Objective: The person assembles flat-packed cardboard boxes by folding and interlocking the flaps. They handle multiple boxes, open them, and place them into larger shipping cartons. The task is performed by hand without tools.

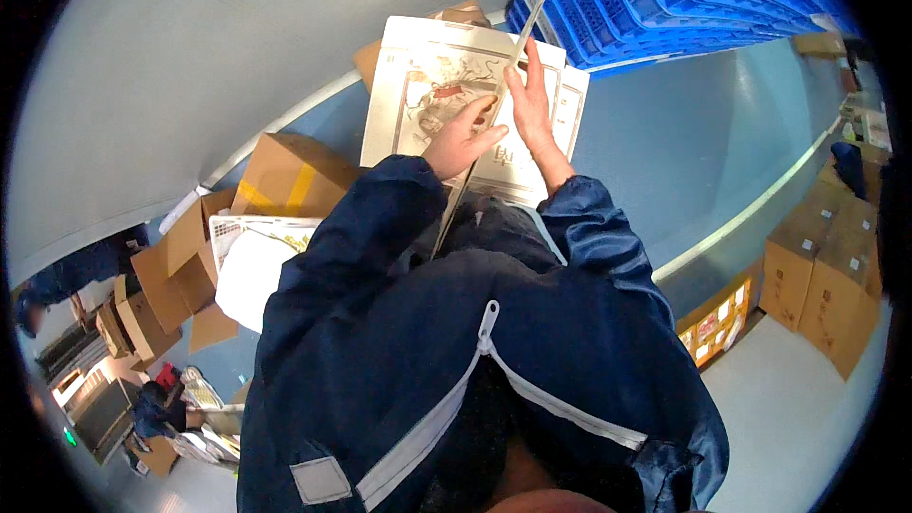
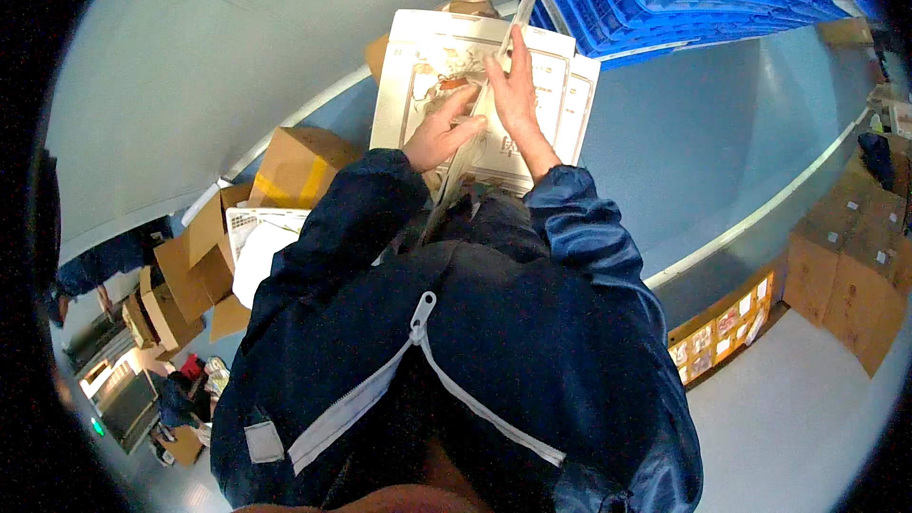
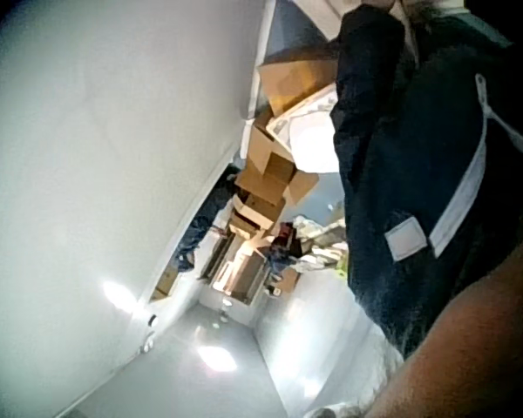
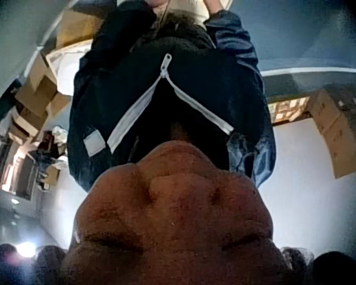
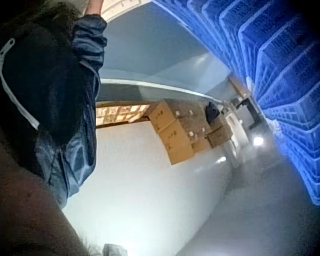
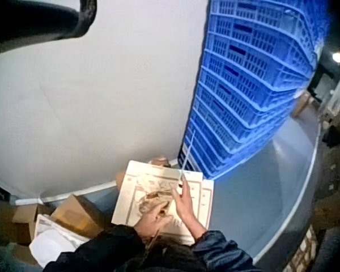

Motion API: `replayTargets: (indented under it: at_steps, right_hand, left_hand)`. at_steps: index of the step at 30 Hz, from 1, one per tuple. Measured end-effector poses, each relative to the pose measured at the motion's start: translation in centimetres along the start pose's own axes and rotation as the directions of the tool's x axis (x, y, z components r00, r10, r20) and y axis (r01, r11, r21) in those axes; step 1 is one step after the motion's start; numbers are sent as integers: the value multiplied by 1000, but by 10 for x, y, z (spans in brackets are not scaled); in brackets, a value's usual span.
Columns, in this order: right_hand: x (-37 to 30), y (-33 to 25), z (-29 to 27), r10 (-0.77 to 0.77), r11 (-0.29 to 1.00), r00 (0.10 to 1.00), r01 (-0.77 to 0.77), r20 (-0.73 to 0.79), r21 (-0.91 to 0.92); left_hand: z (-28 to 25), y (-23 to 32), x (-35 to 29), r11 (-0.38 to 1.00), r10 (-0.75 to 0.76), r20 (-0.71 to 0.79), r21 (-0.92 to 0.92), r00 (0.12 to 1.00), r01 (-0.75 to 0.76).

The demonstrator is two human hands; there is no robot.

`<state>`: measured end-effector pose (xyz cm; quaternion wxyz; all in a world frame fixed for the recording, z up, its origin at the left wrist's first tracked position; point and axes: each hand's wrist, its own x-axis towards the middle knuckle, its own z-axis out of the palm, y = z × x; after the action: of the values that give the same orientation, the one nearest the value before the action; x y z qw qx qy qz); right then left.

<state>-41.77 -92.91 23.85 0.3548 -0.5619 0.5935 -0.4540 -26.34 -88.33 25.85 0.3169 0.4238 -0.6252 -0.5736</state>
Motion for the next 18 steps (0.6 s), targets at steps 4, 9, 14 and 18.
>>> replayTargets:
  at_steps: [4,9,14,18]
  right_hand:
    - [3,7,-11,-12,998,999,10,39,54]
    - [19,11,-28,68,985,997,-73,39,153]
    - [111,34,-62,188,959,981,-172,-53,226]
    - [156,33,-75,96,986,992,-83,86,-144]
  left_hand:
    - [14,-10,10,985,-28,5,-172,1000,28]
    - [22,-3,17,974,-79,40,-208,996,86]
    - [35,10,10,962,-46,-9,-269,999,42]
    - [52,4,11,972,-69,-95,-232,993,45]
